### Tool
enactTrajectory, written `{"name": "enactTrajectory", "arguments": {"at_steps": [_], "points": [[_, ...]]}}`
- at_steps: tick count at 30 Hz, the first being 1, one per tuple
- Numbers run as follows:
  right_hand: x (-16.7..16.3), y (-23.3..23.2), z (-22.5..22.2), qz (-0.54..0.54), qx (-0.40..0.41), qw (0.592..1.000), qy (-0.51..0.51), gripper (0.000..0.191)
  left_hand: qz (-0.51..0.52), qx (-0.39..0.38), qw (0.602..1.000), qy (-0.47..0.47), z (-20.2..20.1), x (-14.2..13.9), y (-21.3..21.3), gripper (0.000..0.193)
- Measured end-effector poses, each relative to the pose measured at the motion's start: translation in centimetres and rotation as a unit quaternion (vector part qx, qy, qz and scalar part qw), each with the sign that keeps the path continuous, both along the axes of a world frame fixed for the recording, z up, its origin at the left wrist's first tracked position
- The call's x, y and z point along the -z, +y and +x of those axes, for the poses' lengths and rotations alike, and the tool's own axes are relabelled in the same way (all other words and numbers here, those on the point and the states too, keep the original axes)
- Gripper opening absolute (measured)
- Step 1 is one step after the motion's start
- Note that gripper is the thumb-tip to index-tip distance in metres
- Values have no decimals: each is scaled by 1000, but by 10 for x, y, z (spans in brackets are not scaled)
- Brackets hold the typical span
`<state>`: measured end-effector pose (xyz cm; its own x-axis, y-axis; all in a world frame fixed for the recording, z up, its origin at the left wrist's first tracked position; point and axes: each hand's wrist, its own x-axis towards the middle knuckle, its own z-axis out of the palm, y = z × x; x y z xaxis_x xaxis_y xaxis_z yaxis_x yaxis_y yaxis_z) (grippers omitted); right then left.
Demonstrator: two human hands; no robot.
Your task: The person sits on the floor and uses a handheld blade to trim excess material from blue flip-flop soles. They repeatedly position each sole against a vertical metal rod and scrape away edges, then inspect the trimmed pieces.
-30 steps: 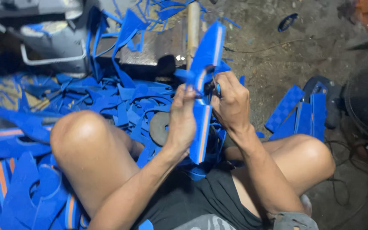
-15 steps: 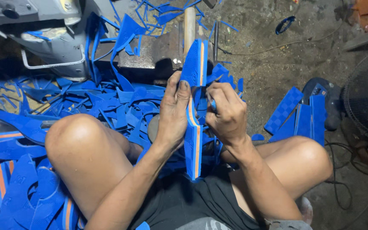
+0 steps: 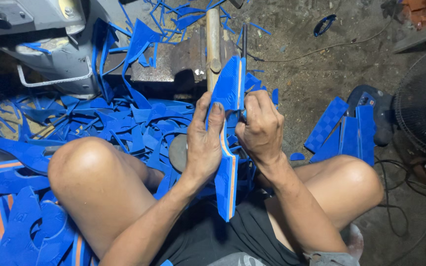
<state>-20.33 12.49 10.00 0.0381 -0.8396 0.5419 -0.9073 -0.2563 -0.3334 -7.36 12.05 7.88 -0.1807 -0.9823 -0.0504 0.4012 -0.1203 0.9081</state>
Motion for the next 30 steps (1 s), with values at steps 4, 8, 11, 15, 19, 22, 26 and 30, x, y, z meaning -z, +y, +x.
{"name": "enactTrajectory", "arguments": {"at_steps": [4,8,11,15,19,22,26,30], "points": [[-2,-6,-6,-7,7,1000,2,24,-22,15,998,-52,1,0,3,37],[5,-10,-16,-7,24,1000,5,19,-11,18,998,-63,0,4,7,40],[14,-22,-33,-3,56,998,-5,19,64,52,996,-25,-4,6,15,41],[14,-46,-69,62,95,989,-97,8,56,115,991,-33,-2,8,21,45],[2,-39,-80,269,-4,795,-544,28,166,174,970,29,7,16,6,46],[-6,-27,-76,290,-135,681,-659,39,238,251,933,103,19,22,-7,44],[-1,-27,-70,269,-134,708,-639,41,220,273,885,307,32,19,-20,44],[14,-21,-61,178,-116,703,-679,40,277,133,874,377,36,1,-32,73]]}}
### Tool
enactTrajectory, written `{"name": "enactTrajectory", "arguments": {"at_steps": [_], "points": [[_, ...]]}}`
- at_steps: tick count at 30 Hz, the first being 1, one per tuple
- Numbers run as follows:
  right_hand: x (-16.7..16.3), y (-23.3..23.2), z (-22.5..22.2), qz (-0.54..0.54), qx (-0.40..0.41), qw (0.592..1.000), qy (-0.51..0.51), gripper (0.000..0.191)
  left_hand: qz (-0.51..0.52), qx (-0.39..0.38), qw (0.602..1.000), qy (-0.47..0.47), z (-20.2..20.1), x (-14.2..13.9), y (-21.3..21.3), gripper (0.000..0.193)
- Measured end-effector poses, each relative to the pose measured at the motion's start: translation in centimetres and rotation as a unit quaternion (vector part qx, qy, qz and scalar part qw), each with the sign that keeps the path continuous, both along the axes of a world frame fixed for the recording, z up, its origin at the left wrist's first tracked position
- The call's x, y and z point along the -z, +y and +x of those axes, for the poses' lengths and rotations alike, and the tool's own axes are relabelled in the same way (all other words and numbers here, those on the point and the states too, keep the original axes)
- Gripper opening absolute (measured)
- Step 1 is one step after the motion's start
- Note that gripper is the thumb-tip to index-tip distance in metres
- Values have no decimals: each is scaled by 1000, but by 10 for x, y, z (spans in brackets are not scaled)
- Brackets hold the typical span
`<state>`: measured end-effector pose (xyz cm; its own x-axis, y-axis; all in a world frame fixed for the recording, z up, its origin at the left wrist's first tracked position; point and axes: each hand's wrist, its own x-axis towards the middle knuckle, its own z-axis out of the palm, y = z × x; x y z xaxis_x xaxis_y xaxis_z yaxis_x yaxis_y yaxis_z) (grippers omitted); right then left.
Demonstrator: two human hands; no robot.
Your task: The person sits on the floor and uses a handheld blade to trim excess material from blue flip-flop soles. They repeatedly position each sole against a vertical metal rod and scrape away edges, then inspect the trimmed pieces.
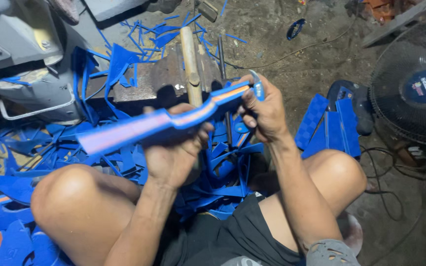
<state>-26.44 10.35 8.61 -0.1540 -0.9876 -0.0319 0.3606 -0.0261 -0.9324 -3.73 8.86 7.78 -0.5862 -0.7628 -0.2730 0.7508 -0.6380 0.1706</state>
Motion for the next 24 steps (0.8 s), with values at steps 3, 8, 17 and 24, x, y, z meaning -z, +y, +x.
{"name": "enactTrajectory", "arguments": {"at_steps": [3,8,17,24], "points": [[7,15,25,-30,11,998,53,41,56,-106,993,-6,-6,-8,-3,80],[-3,47,74,-227,-7,863,451,41,32,-182,970,-160,-21,11,-13,47],[-10,64,92,-257,-74,747,608,41,-37,-285,911,-297,-11,31,-18,36],[-9,63,93,-263,-62,719,641,42,-36,-283,910,-302,-7,15,-16,32]]}}
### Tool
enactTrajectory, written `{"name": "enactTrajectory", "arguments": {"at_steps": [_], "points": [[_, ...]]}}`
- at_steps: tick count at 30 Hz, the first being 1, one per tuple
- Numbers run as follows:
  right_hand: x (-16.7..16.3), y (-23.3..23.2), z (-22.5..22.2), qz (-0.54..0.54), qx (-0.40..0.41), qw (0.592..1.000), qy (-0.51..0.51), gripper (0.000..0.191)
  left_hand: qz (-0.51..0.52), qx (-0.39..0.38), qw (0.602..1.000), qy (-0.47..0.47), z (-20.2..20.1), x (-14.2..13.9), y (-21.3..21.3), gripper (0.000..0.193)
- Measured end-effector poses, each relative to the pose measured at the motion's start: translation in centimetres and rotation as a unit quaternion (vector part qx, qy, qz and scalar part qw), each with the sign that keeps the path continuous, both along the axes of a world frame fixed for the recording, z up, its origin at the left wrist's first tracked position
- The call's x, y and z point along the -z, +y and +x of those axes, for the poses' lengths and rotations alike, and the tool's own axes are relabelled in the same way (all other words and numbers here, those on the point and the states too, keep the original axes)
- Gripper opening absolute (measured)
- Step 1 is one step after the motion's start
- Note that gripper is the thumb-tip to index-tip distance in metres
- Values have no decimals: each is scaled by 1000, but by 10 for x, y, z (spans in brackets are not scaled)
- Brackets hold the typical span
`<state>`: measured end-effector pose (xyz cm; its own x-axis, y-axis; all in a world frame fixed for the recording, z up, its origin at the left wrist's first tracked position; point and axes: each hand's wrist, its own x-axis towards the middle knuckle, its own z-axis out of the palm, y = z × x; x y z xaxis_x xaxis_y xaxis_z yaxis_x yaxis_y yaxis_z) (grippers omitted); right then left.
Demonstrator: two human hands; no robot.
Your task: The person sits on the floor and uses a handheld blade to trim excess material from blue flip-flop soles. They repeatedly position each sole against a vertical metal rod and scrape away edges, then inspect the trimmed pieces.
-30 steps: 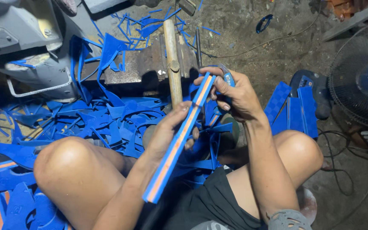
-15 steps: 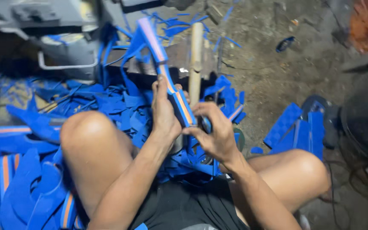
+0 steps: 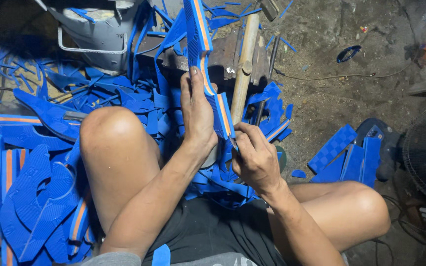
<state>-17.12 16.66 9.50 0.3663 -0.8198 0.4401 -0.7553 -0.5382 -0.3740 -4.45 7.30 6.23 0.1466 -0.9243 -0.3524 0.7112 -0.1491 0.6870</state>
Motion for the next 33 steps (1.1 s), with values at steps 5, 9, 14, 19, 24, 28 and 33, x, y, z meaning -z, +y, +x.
{"name": "enactTrajectory", "arguments": {"at_steps": [5,9,14,19,24,28,33], "points": [[1,-4,2,11,20,999,31,42,-8,18,999,-26,0,-3,1,29],[-1,-8,3,3,27,999,33,36,-10,30,999,-28,-1,-5,6,28],[-3,-16,2,11,37,999,34,36,-8,68,997,-23,-6,-8,14,28],[-1,-20,1,5,57,998,22,19,-24,86,994,-58,-10,-9,19,31],[3,-31,-9,-20,61,998,22,17,-46,110,991,-64,-19,-5,32,31],[0,-46,-28,13,150,989,-15,17,-43,149,986,-64,-27,3,40,29],[-11,-28,-34,202,115,936,-266,17,112,79,988,68,-10,26,11,27]]}}
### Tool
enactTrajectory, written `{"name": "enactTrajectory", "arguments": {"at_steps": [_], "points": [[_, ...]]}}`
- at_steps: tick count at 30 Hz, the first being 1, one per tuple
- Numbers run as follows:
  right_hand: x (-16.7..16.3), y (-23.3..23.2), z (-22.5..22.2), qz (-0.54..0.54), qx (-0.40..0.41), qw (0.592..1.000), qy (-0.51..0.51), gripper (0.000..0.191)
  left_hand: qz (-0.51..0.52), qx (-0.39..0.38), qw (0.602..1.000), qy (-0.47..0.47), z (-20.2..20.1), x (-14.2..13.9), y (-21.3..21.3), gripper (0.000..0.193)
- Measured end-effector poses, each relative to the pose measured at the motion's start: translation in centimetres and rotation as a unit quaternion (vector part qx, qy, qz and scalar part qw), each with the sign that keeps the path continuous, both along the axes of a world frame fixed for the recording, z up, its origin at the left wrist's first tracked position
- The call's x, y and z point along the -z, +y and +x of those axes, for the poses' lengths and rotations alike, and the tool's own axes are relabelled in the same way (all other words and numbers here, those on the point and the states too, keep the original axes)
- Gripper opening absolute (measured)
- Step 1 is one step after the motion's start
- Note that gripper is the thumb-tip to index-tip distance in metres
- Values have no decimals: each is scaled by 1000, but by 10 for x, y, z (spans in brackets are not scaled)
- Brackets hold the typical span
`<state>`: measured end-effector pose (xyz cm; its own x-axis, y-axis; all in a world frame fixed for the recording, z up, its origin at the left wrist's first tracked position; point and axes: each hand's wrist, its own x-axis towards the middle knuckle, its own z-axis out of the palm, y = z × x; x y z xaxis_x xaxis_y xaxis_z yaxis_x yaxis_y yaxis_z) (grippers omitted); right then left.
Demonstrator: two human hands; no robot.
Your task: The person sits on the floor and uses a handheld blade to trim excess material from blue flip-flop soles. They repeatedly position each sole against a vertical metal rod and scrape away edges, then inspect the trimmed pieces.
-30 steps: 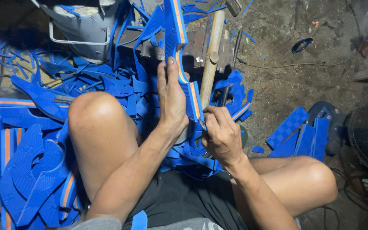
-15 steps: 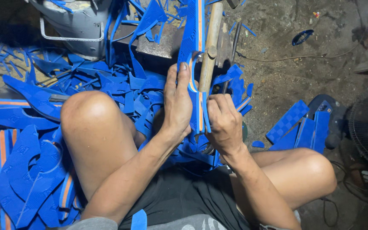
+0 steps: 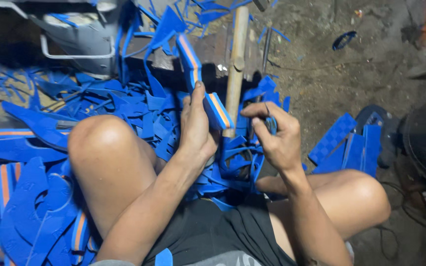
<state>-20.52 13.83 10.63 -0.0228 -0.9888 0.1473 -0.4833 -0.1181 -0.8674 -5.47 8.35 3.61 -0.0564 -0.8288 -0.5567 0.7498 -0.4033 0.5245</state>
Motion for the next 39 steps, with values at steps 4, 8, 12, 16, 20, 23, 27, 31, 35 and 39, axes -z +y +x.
{"name": "enactTrajectory", "arguments": {"at_steps": [4,8,12,16,20,23,27,31,35,39], "points": [[0,7,11,-65,-42,996,51,16,50,-6,998,40,4,10,-10,35],[4,10,19,-110,-44,988,94,15,71,12,997,26,-1,9,-5,53],[3,11,22,-80,-27,994,72,18,53,-17,998,-6,1,5,-6,82],[-2,14,28,-195,-43,967,157,34,35,-25,999,-7,2,-1,-7,90],[-4,14,29,-268,-48,905,327,46,59,-31,998,-14,0,-6,-1,93],[0,10,30,-276,-33,884,376,43,47,-25,998,38,-3,-5,2,90],[10,4,32,-271,-11,869,414,24,53,-29,997,52,-7,-1,4,88],[17,0,32,-310,56,836,450,19,33,-19,998,58,-11,-1,6,73],[21,0,36,-313,79,832,450,18,74,-17,995,66,-12,-3,7,48],[14,-6,31,-311,75,840,437,18,63,1,998,1,-14,1,12,42]]}}
